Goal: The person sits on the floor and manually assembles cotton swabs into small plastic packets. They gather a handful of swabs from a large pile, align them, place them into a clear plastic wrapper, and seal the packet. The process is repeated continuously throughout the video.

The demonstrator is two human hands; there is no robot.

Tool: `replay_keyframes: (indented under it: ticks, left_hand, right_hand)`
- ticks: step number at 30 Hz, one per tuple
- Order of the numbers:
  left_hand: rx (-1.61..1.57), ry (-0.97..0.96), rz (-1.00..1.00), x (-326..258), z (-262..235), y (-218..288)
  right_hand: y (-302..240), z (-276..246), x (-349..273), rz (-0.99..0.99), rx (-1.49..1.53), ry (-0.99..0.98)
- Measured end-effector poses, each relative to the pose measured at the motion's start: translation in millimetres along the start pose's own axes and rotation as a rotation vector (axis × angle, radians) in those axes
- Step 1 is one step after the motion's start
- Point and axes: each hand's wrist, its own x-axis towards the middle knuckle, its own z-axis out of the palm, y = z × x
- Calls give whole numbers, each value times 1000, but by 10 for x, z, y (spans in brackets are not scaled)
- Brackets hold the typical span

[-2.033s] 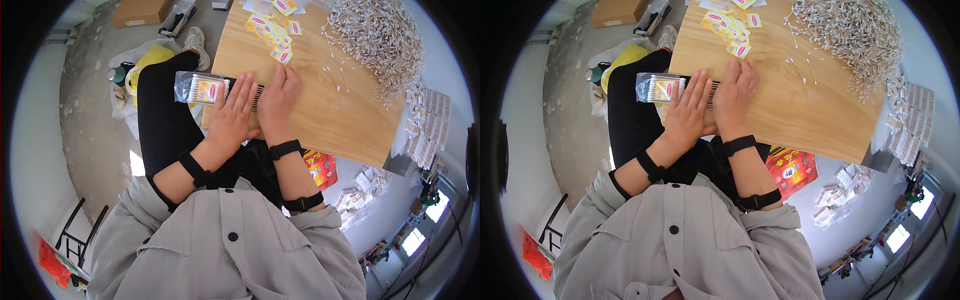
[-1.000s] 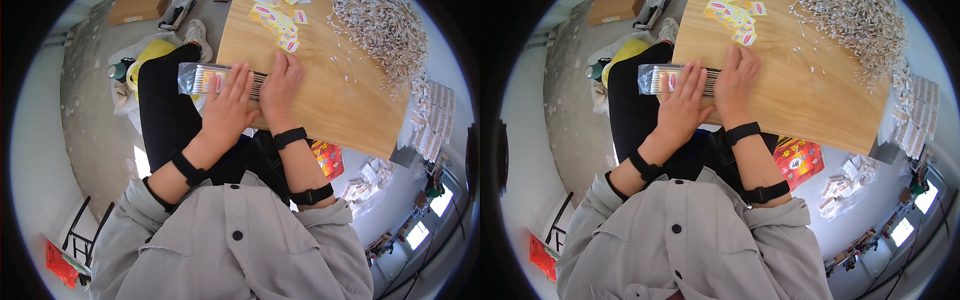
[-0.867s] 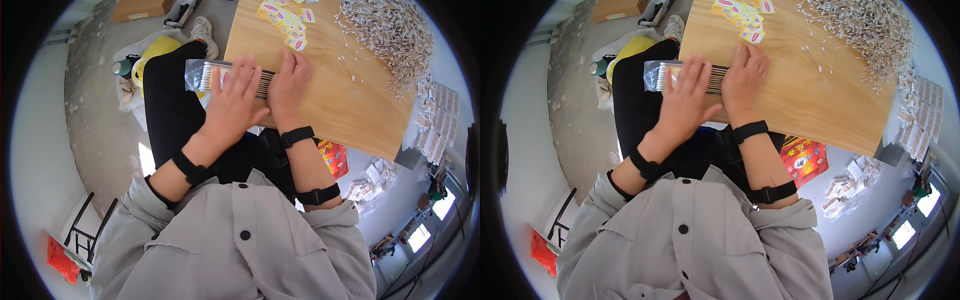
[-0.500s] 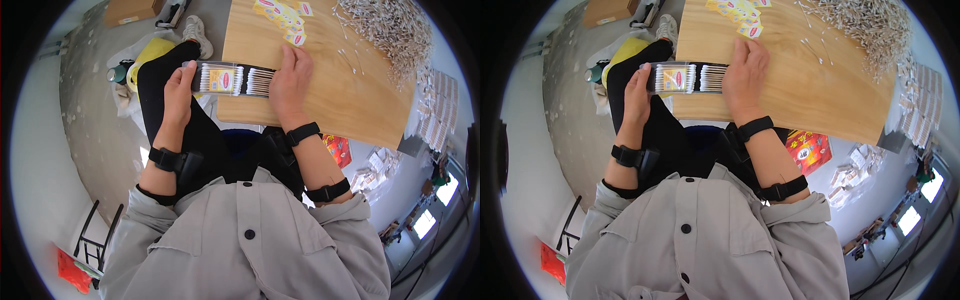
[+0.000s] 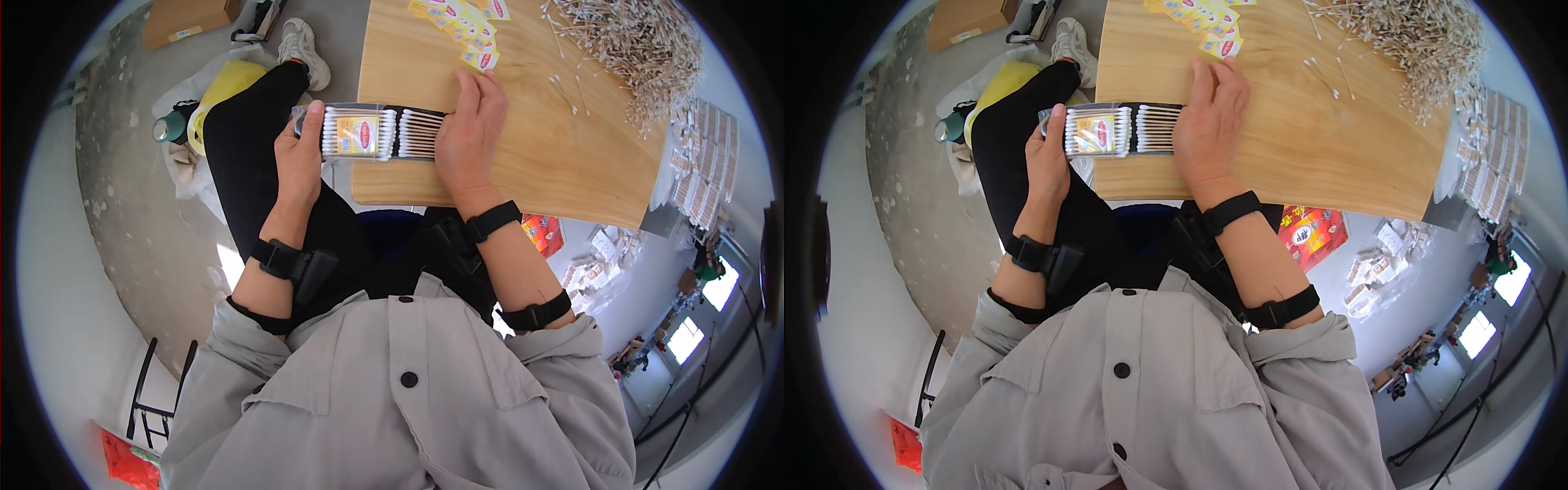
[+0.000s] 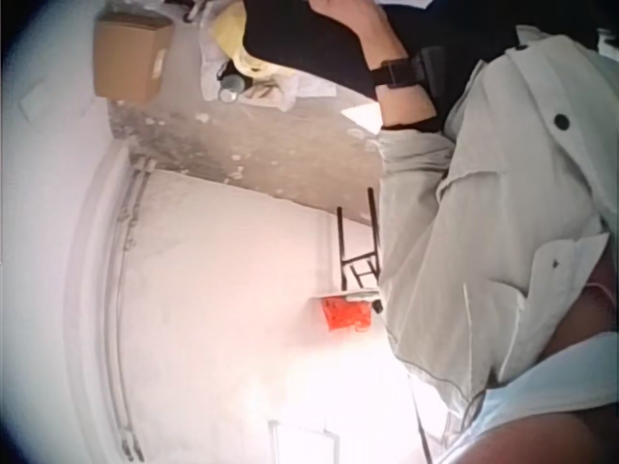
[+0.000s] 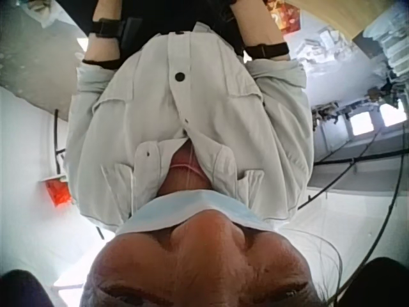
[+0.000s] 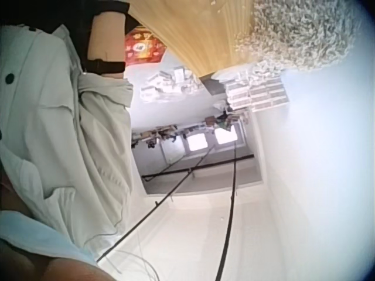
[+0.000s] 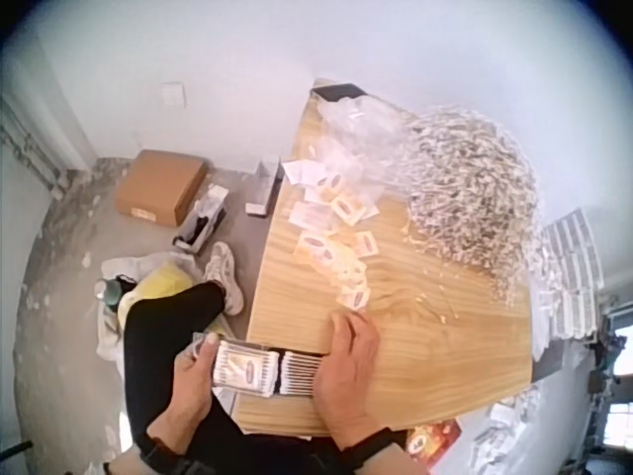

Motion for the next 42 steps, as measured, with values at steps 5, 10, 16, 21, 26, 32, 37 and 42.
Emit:
replay_keyframes:
  ticks: [5, 10, 16, 21, 26, 32, 37, 42]
  left_hand:
    - [112, 32, 25, 27, -19, -43]
    - [145, 40, 51, -23, 19, 15]
    - [182, 64, 141, -37, 38, 7]
    - [174, 60, 209, -50, 48, 20]
    - [250, 54, 188, -59, 30, 83]
    - [119, -81, 83, -35, -91, 220]
    - [86, -72, 137, 10, -59, 93]
    - [161, 15, 238, -55, 25, 84]
  right_hand:
    - [-105, 13, 33, -26, 10, -26]
    - [-201, 61, 53, -55, 12, -33]
    - [-289, 133, 71, -30, 16, -11]
    - [-415, 195, 100, -21, 24, -5]
    - [-361, 45, 58, 96, 238, 8]
    - [-521, -225, -186, 679, 1113, 163]
    - [-701, -65, -233, 653, 1192, 120]
    - [-744, -6, -254, 583, 1129, 109]
